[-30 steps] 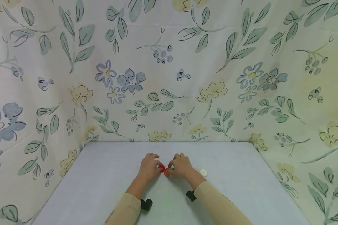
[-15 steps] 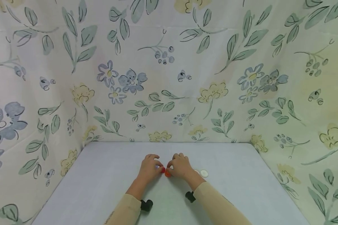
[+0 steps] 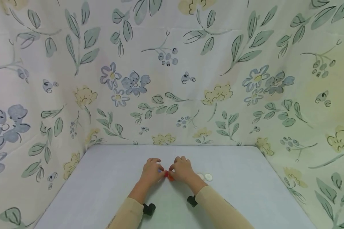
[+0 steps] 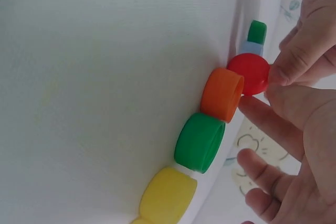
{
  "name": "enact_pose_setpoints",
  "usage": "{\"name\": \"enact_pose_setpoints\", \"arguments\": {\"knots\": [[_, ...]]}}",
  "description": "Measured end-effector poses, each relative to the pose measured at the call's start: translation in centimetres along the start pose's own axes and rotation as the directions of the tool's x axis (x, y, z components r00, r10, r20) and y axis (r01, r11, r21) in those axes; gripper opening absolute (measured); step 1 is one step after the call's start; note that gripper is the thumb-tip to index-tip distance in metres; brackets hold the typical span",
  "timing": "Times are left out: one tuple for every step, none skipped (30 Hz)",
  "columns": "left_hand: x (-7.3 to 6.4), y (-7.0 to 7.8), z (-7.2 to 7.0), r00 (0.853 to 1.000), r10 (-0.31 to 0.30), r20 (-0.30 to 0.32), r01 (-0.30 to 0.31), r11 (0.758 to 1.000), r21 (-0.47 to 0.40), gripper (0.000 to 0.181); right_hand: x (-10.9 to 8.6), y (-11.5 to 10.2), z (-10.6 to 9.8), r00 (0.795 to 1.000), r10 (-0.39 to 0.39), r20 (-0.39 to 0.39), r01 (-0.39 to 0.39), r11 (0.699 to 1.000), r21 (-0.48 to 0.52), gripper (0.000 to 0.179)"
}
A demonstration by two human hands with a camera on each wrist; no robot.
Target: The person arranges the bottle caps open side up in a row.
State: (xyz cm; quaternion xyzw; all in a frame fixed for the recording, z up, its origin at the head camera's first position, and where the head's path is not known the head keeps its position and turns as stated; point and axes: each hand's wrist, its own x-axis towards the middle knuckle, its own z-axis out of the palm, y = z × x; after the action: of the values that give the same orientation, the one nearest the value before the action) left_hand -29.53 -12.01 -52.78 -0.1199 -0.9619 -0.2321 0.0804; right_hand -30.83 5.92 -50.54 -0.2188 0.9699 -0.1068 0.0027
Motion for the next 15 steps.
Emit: {"name": "enact_pose_setpoints", "arguments": {"knots": [[-0.04, -0.04, -0.01, 1.000, 0.002, 0.002, -0.002, 1.000, 0.008, 0.018, -0.05, -0.14, -0.09, 1.000, 0.001, 0.004, -0.001, 1.000, -0.004, 0.017], [-0.07, -0.09, -0.02, 1.000, 0.005, 0.004, -0.005, 1.000, 0.017, 0.019, -0.09, -0.24, -0.17, 1.000, 0.001, 0.005, -0.001, 1.000, -0.006, 0.017], [-0.13, -0.12, -0.04, 1.000, 0.009, 0.006, -0.009, 1.000, 0.026, 0.020, -0.11, -0.27, -0.18, 1.000, 0.000, 0.003, 0.000, 1.000, -0.007, 0.017], [-0.16, -0.17, -0.01, 1.000, 0.013, 0.004, -0.013, 0.999, 0.031, 0.020, -0.09, -0.28, -0.18, 1.000, 0.000, 0.002, 0.000, 1.000, -0.005, 0.017], [-0.18, -0.20, -0.02, 1.000, 0.012, 0.007, -0.012, 0.999, 0.030, 0.021, -0.07, -0.28, -0.16, 1.000, 0.000, 0.001, 0.000, 1.000, 0.000, 0.016], [-0.17, -0.25, -0.03, 1.000, 0.013, 0.010, -0.013, 0.999, 0.031, 0.021, -0.07, -0.29, -0.15, 1.000, -0.001, -0.001, 0.001, 1.000, 0.001, 0.016], [-0.18, -0.30, -0.02, 1.000, 0.014, 0.014, -0.014, 0.999, 0.030, 0.021, -0.09, -0.32, -0.16, 1.000, -0.001, -0.004, 0.001, 1.000, 0.001, 0.016], [-0.18, -0.30, -0.06, 1.000, 0.013, 0.020, -0.014, 1.000, 0.027, 0.021, -0.10, -0.32, -0.18, 1.000, -0.003, -0.007, 0.003, 1.000, 0.001, 0.016], [-0.19, -0.28, -0.11, 1.000, 0.012, 0.027, -0.013, 1.000, 0.020, 0.021, -0.11, -0.34, -0.20, 1.000, -0.007, -0.013, 0.007, 1.000, -0.003, 0.015], [-0.17, -0.26, -0.19, 0.999, 0.012, 0.034, -0.012, 1.000, 0.017, 0.021, -0.13, -0.37, -0.23, 1.000, -0.010, -0.019, 0.010, 1.000, -0.007, 0.015], [-0.17, -0.22, -0.28, 0.999, 0.011, 0.043, -0.012, 1.000, 0.012, 0.021, -0.14, -0.38, -0.25, 1.000, -0.014, -0.024, 0.014, 1.000, -0.014, 0.015], [-0.15, -0.19, -0.35, 0.998, 0.012, 0.054, -0.013, 1.000, 0.013, 0.021, -0.13, -0.38, -0.26, 0.999, -0.017, -0.027, 0.016, 1.000, -0.019, 0.015], [-0.17, -0.17, -0.41, 0.998, 0.014, 0.065, -0.015, 1.000, 0.016, 0.021, -0.14, -0.39, -0.25, 0.999, -0.017, -0.030, 0.017, 1.000, -0.019, 0.015], [-0.18, -0.17, -0.46, 0.997, 0.012, 0.079, -0.013, 1.000, 0.018, 0.021, -0.15, -0.39, -0.22, 0.999, -0.019, -0.030, 0.018, 1.000, -0.020, 0.015], [-0.19, -0.20, -0.47, 0.996, 0.013, 0.091, -0.015, 1.000, 0.025, 0.021, -0.15, -0.39, -0.18, 0.999, -0.019, -0.029, 0.019, 1.000, -0.018, 0.015]]}}
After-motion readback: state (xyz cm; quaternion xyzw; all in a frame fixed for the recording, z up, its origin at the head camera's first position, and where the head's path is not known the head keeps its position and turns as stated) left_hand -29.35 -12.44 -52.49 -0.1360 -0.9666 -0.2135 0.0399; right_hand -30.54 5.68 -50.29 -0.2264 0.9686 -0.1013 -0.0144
